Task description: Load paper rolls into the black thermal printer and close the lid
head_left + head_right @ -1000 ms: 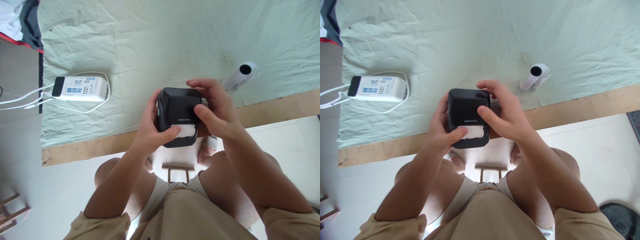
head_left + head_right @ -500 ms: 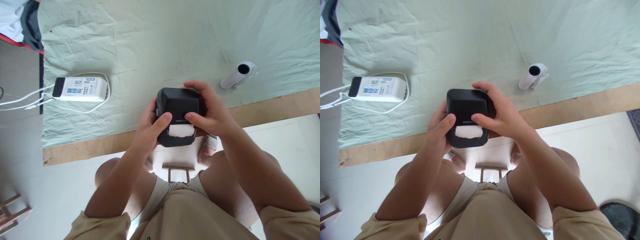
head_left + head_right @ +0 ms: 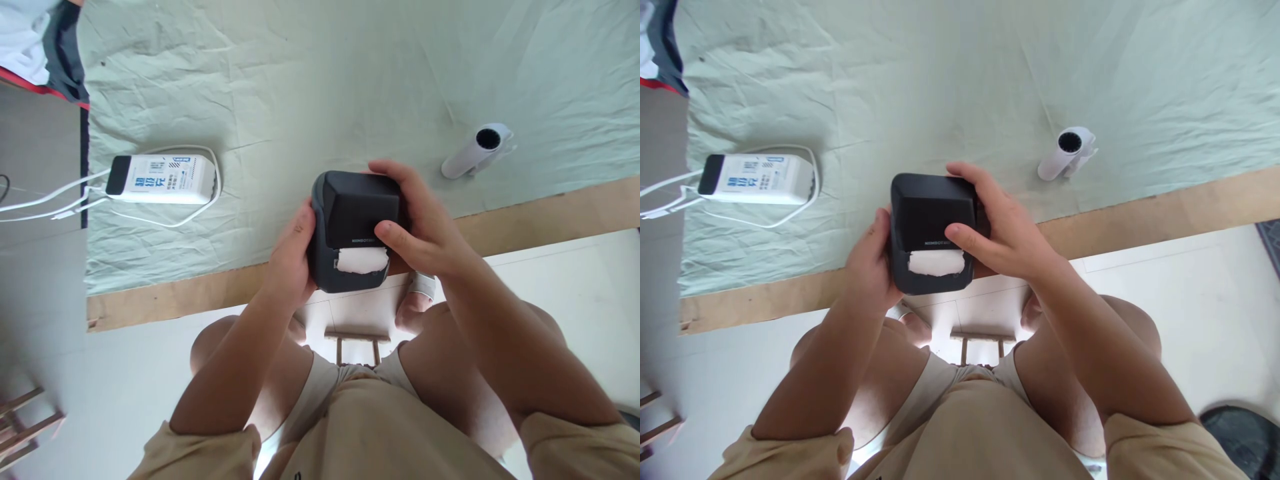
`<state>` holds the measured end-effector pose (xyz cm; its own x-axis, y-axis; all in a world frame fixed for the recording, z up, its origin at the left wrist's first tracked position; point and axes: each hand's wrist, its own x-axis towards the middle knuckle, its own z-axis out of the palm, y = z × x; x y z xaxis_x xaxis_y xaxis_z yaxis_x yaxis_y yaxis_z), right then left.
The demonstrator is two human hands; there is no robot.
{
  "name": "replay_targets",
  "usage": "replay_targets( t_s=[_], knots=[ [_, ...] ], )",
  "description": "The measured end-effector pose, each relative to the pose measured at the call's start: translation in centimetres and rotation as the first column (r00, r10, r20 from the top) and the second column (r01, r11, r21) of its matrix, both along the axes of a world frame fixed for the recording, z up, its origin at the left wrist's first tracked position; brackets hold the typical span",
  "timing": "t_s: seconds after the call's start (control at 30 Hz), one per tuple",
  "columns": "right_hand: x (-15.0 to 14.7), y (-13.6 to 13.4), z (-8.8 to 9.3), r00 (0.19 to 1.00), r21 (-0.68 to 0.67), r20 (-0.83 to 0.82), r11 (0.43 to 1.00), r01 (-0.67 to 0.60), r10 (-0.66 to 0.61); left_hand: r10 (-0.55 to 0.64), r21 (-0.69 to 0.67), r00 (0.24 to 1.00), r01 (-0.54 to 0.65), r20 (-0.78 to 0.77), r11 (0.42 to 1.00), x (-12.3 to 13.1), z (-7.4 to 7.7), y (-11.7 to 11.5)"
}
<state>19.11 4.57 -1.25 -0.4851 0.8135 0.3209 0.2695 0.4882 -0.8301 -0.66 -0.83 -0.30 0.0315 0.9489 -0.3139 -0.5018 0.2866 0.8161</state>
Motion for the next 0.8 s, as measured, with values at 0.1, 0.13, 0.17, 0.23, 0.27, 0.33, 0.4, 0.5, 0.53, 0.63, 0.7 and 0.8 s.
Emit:
replay_targets(
  t_s=[0.1,0.13,0.17,0.23,0.27,0.33,0.4,0.5,0.53,0.63,0.7,0.8],
  knots=[
    [0.0,-0.1,0.1,0.995,-0.097,-0.086,0.994,-0.051,0.043,0.067,-0.076,0.998,-0.067,-0.01,0.995,0.1,-0.1,0.0],
    [0.0,-0.1,0.1,0.993,-0.109,-0.104,0.992,-0.06,0.049,0.075,-0.088,0.997,-0.076,-0.014,0.993,0.1,-0.1,0.0],
    [0.1,-0.1,0.1,0.992,-0.105,-0.11,0.992,-0.065,0.053,0.076,-0.095,0.997,-0.077,-0.018,0.993,0.1,0.0,0.0],
    [0.1,-0.1,0.0,0.993,-0.075,-0.098,0.995,-0.07,0.062,0.069,-0.096,0.997,-0.071,-0.022,0.993,0.1,0.2,0.0],
    [0.2,-0.1,0.0,0.994,-0.062,-0.084,0.995,-0.074,0.069,0.069,-0.095,0.997,-0.071,-0.022,0.993,0.1,0.4,0.1],
    [0.2,-0.1,-0.1,0.996,-0.036,-0.053,0.996,-0.075,0.073,0.082,-0.092,0.996,-0.084,-0.022,0.992,0.2,0.6,0.2],
    [0.2,0.0,0.0,0.998,0.004,-0.021,0.998,-0.065,0.065,0.107,-0.091,0.994,-0.108,-0.021,0.99,0.2,0.9,0.2],
    [0.2,0.2,0.5,0.999,0.176,0.038,0.984,0.005,-0.012,0.119,-0.086,0.993,-0.118,0.002,0.989,0.2,1.0,0.3],
    [0.2,0.3,0.8,0.997,0.258,0.052,0.965,0.046,-0.061,0.115,-0.085,0.993,-0.114,0.017,0.99,0.2,1.0,0.3],
    [0.0,0.2,1.8,0.98,0.497,-0.027,0.849,0.183,-0.195,0.102,-0.099,0.994,-0.097,0.049,0.99,0.2,0.8,0.4],
    [-0.3,-0.1,2.4,0.96,0.533,-0.119,0.799,0.278,-0.254,0.096,-0.114,0.995,-0.091,0.032,0.989,0.2,0.8,0.4],
    [-0.8,-0.5,3.0,0.911,0.433,-0.201,0.802,0.412,-0.36,0.102,-0.111,0.995,-0.103,-0.016,0.988,0.2,0.9,0.4]
  ],
)
